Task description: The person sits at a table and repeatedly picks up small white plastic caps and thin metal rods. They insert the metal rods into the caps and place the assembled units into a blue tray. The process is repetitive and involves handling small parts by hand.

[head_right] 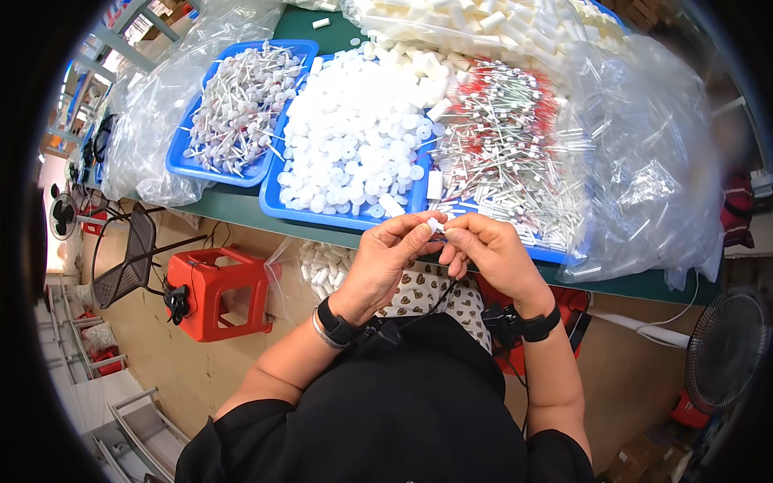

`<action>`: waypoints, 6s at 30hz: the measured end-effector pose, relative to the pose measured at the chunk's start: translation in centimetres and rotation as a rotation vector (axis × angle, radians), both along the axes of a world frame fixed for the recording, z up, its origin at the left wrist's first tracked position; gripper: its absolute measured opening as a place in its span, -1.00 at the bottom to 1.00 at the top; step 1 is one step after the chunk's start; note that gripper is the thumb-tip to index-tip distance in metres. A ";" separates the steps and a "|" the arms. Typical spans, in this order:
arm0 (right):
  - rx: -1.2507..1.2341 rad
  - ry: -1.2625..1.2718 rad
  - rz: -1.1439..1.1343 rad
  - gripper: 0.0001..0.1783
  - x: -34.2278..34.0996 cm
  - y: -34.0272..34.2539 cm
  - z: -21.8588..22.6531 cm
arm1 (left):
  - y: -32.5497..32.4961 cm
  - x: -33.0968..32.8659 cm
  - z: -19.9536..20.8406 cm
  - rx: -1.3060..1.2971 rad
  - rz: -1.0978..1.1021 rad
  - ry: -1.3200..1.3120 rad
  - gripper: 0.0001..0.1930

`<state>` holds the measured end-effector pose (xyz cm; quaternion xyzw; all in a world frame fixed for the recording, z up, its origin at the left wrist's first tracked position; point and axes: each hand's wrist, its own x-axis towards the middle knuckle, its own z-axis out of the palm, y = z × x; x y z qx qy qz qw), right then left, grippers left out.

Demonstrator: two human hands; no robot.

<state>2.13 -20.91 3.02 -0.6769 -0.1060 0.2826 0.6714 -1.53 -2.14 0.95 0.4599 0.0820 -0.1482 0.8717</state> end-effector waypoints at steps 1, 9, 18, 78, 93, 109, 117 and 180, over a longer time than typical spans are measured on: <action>-0.055 -0.046 0.013 -0.77 -0.2 0.5 0.1 | 0.3 0.0 0.2 0.010 -0.004 0.004 -0.74; -0.455 -0.567 -0.209 -0.81 1.1 0.2 -1.3 | 11.5 5.9 5.2 0.287 0.662 -0.303 -0.61; -0.840 -1.153 -0.205 -0.81 3.2 1.4 -1.0 | 9.5 5.1 0.7 1.131 0.167 -0.602 -0.71; -0.352 -0.665 -0.458 -0.92 -2.9 3.5 0.1 | 0.2 0.9 -2.6 -0.590 -0.153 0.259 -0.76; -0.769 -1.186 -0.025 -0.88 2.6 1.6 -1.6 | 2.3 1.6 -0.9 -0.277 0.111 0.113 -0.75; -0.467 -0.782 -0.131 -0.93 0.9 1.2 -0.1 | 1.9 1.6 -1.0 -0.269 0.188 0.098 -0.74; -0.465 -0.833 -0.189 -0.92 0.4 1.0 -0.2 | 1.5 1.6 -1.1 -0.236 0.198 0.097 -0.75; -1.084 -1.372 -0.031 -0.85 5.7 1.0 -0.5 | 6.5 6.9 -0.6 1.404 0.166 -0.797 -0.80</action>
